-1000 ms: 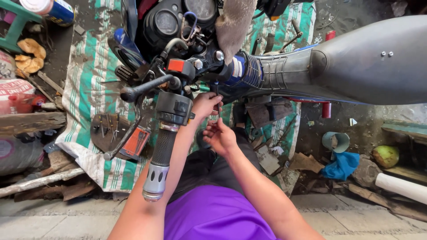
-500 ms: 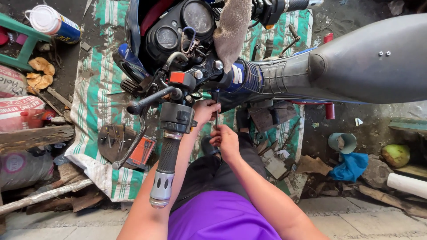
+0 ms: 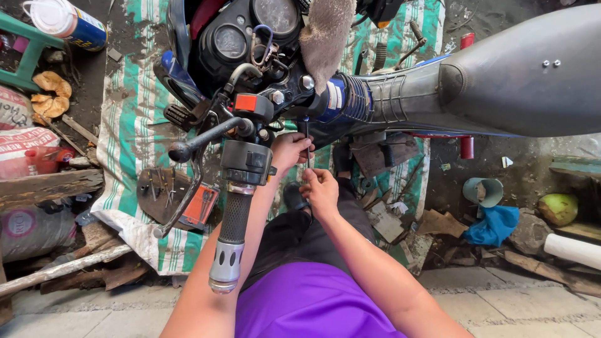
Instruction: The person uses a T-handle wrench to loosen and tighten bolts on the motorcycle's handlebar and side panel. They remove a bolt, walk to a workbench to retrieve a nut, and then return to reattach the bolt to the motorcycle's side panel.
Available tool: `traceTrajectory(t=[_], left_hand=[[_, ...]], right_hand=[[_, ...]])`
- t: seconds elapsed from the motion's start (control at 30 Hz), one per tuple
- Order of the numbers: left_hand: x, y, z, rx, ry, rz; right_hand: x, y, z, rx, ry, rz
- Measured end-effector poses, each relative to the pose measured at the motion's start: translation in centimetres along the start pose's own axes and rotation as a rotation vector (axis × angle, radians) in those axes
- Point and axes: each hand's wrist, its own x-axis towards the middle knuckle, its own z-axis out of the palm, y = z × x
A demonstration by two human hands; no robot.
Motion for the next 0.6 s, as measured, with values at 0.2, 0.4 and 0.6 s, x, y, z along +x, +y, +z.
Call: traceTrajectory(t=[0.2,0.4,0.6], left_hand=[[-0.2,0.4,0.4,0.016,0.012,-0.006],[0.5,-0.2,0.7,0.077,0.052,0.022],[0.8,-0.6,-0.1,-0.035,0.004,0.004]], right_hand=[[0.9,1.0,0.6,0.831,-0.314,0.595],[2.4,2.9,-1.3,0.249,-0.259,0.091],[5.7,5.8,-1.2,0.349,-0.113,0.151]])
